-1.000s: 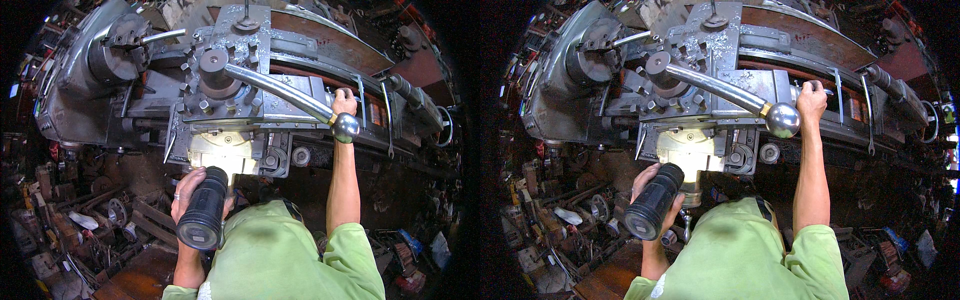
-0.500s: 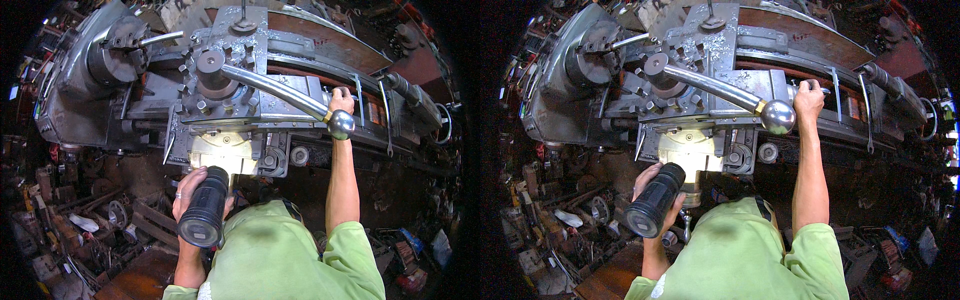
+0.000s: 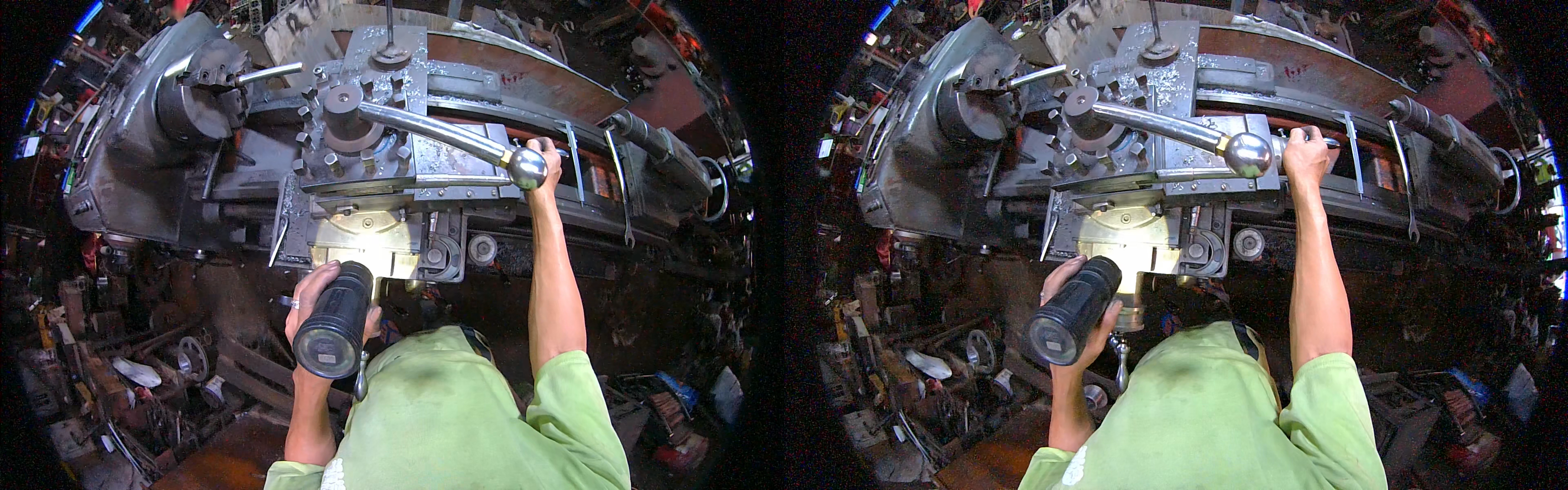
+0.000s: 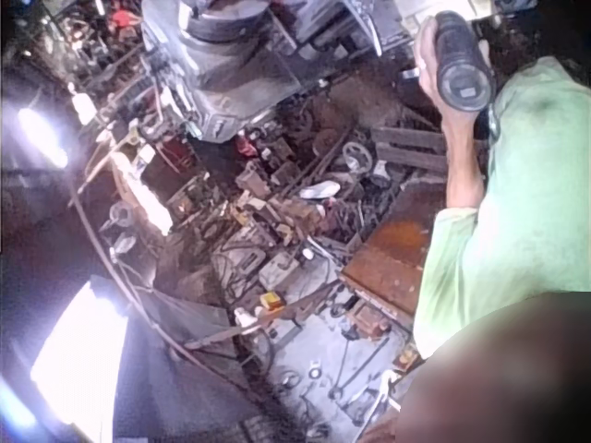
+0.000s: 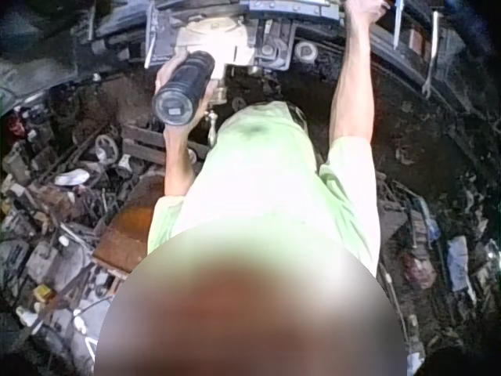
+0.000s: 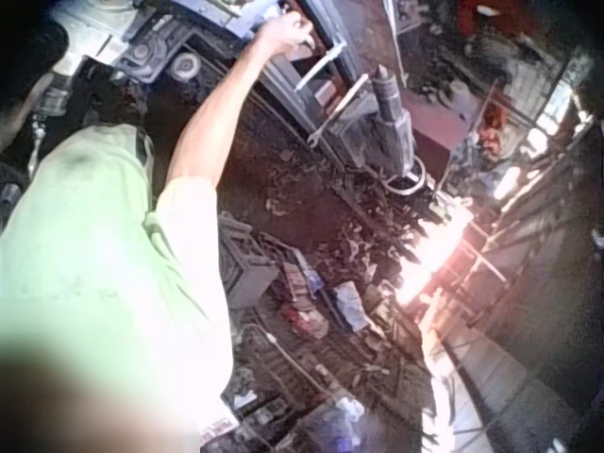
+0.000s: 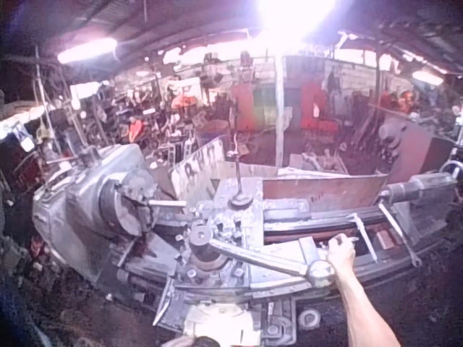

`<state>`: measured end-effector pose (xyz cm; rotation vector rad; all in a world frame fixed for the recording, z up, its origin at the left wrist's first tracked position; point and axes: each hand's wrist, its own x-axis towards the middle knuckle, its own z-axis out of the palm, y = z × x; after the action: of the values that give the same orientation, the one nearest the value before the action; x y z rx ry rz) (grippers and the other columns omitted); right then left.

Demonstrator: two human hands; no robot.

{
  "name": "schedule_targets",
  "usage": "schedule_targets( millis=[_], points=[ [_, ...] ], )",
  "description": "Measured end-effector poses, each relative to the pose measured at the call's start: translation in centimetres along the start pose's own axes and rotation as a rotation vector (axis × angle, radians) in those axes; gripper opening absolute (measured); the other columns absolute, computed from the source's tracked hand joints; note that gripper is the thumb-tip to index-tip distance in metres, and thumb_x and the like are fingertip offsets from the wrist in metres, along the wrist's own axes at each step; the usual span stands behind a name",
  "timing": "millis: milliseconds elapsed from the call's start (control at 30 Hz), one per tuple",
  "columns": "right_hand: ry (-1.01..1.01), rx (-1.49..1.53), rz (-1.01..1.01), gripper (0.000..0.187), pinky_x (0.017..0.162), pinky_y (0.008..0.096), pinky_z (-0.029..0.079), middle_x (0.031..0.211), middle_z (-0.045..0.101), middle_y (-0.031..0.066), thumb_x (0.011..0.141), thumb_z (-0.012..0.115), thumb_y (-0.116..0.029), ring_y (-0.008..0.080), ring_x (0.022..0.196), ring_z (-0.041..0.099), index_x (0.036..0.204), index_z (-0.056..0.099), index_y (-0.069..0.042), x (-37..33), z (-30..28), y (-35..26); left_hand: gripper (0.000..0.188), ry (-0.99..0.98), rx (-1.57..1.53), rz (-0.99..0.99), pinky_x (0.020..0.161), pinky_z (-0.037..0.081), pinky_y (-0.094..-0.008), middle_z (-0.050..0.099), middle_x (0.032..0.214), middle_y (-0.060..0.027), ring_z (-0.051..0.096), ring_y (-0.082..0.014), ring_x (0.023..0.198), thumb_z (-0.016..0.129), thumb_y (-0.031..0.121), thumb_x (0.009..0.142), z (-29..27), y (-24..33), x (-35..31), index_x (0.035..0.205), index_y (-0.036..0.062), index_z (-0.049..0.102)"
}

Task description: The person operates a metal lathe, adjusting the chuck and tool post, then uses a caliper to measure a metal workpiece. They clean metal shavings with a brush and inspect the setup with a flashlight.

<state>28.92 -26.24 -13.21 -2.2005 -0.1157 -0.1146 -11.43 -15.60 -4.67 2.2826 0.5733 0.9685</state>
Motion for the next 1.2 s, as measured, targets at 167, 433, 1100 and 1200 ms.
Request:
schedule_targets(
  millis=[167,433,1100,1200],
  points=[
    [-0.035,-0.006,-0.021,0.038,0.091,0.0484,0.049,0.105,0.070,0.0260,0.090,0.054,-0.034,0.0444,0.105,0.065,0.111,0.069,-0.005,0.06,-0.27,-0.16,0.067,0.015,-0.036,0.017,0.095,0.052,-0.0391,0.065,0.118,-0.0190,0.066,-0.0300,0.106,0.089,0.022,0.070,-0.13,0.20,-0.34,0.125,0.0017,0.058],
    [-0.036,0.009,-0.038,0.038,0.091,0.0497,0.048,0.105,0.070,0.0260,0.090,0.053,-0.035,0.0461,0.105,0.064,0.108,0.068,-0.005,0.36,0.01,0.39,0.069,-0.064,-0.102,-0.041,0.105,0.044,-0.0409,0.057,0.127,-0.0159,0.056,-0.0295,0.119,0.085,0.011,0.072,-0.49,0.27,-0.71,0.132,0.0019,0.050],
    [-0.049,0.000,-0.042,0.039,0.091,0.0488,0.048,0.104,0.070,0.0266,0.090,0.052,-0.035,0.0456,0.105,0.064,0.107,0.069,-0.005,0.53,0.18,0.25,0.066,0.028,-0.086,0.007,0.095,0.051,-0.0398,0.064,0.118,-0.0190,0.064,-0.0305,0.106,0.089,0.017,0.069,-0.14,-0.04,-0.80,0.125,-0.0004,0.058],
    [-0.051,0.004,-0.031,0.039,0.092,0.0486,0.048,0.104,0.069,0.0269,0.090,0.053,-0.034,0.0454,0.105,0.064,0.107,0.069,-0.004,0.35,-0.02,0.03,0.066,0.024,-0.082,0.007,0.096,0.051,-0.0397,0.064,0.118,-0.0189,0.064,-0.0302,0.107,0.089,0.018,0.069,-0.31,-0.03,-0.99,0.124,-0.0005,0.058]
  ],
)
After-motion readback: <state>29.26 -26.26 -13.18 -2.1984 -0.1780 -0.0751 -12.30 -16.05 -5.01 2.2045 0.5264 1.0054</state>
